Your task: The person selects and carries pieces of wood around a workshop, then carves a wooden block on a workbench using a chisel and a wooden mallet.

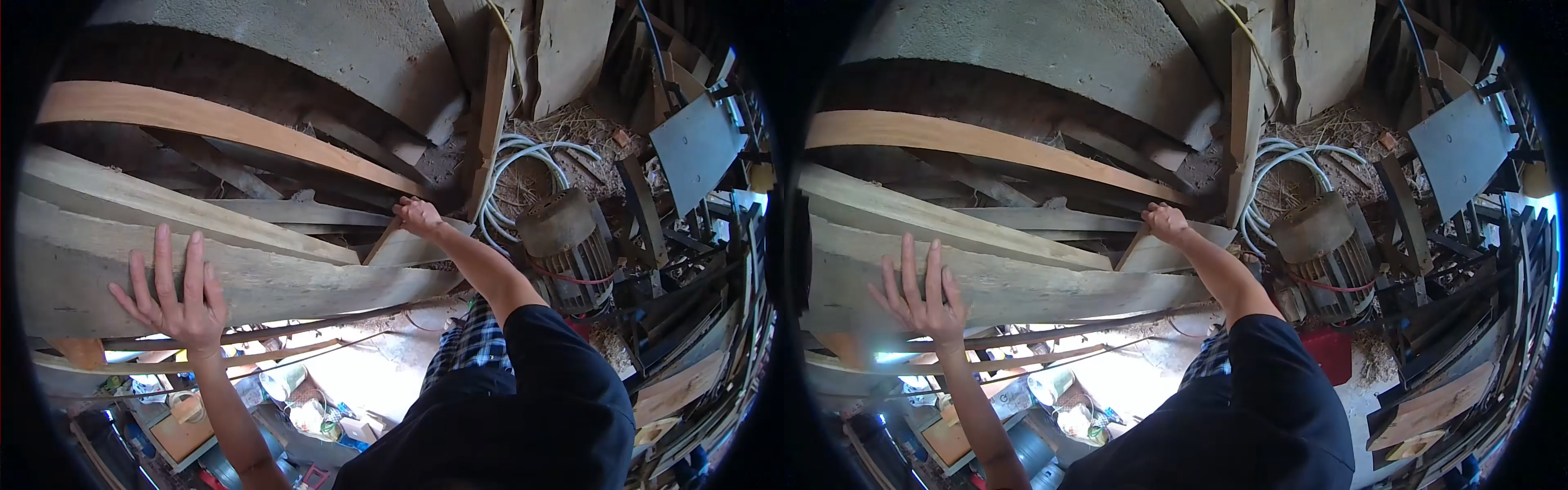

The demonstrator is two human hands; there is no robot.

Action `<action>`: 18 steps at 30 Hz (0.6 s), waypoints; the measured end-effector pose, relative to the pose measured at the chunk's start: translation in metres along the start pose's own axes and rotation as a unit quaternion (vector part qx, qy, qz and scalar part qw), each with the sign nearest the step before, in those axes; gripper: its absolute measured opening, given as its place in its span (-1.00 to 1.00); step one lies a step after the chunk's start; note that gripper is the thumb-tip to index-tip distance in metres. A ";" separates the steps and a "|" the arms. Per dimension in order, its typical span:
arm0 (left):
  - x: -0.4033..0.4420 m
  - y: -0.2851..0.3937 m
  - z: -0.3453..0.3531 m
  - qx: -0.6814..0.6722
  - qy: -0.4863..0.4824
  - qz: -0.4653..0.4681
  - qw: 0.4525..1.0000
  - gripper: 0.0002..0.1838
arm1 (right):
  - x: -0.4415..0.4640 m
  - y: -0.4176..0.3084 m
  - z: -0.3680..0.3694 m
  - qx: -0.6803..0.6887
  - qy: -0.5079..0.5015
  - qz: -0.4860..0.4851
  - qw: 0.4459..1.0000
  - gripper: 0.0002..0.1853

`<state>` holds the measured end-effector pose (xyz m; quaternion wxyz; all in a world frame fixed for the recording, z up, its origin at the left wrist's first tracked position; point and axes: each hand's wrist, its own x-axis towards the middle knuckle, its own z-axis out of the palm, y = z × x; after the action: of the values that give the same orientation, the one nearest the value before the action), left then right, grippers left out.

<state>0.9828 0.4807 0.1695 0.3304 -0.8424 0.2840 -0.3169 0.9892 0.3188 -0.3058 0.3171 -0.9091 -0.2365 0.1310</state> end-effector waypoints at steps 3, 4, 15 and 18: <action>0.000 0.000 0.001 0.005 -0.001 -0.002 1.000 -0.73 | -0.009 0.000 -0.026 0.083 0.011 0.003 0.996 -0.64; 0.000 0.000 0.002 0.003 0.002 -0.001 1.000 -0.73 | -0.012 0.003 -0.022 0.083 0.011 0.003 0.996 -0.64; 0.001 0.004 -0.003 0.002 0.006 0.003 1.000 -0.71 | -0.083 0.027 -0.031 0.183 0.076 0.211 0.957 -0.71; 0.018 0.023 -0.014 -0.035 -0.016 -0.075 0.996 -0.69 | -0.095 0.036 -0.018 0.185 0.093 0.231 0.951 -0.79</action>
<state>0.9779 0.4488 0.1668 0.2807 -0.8773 0.2253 -0.3176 0.9273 0.2361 -0.3068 0.4614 -0.8722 0.0391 0.1574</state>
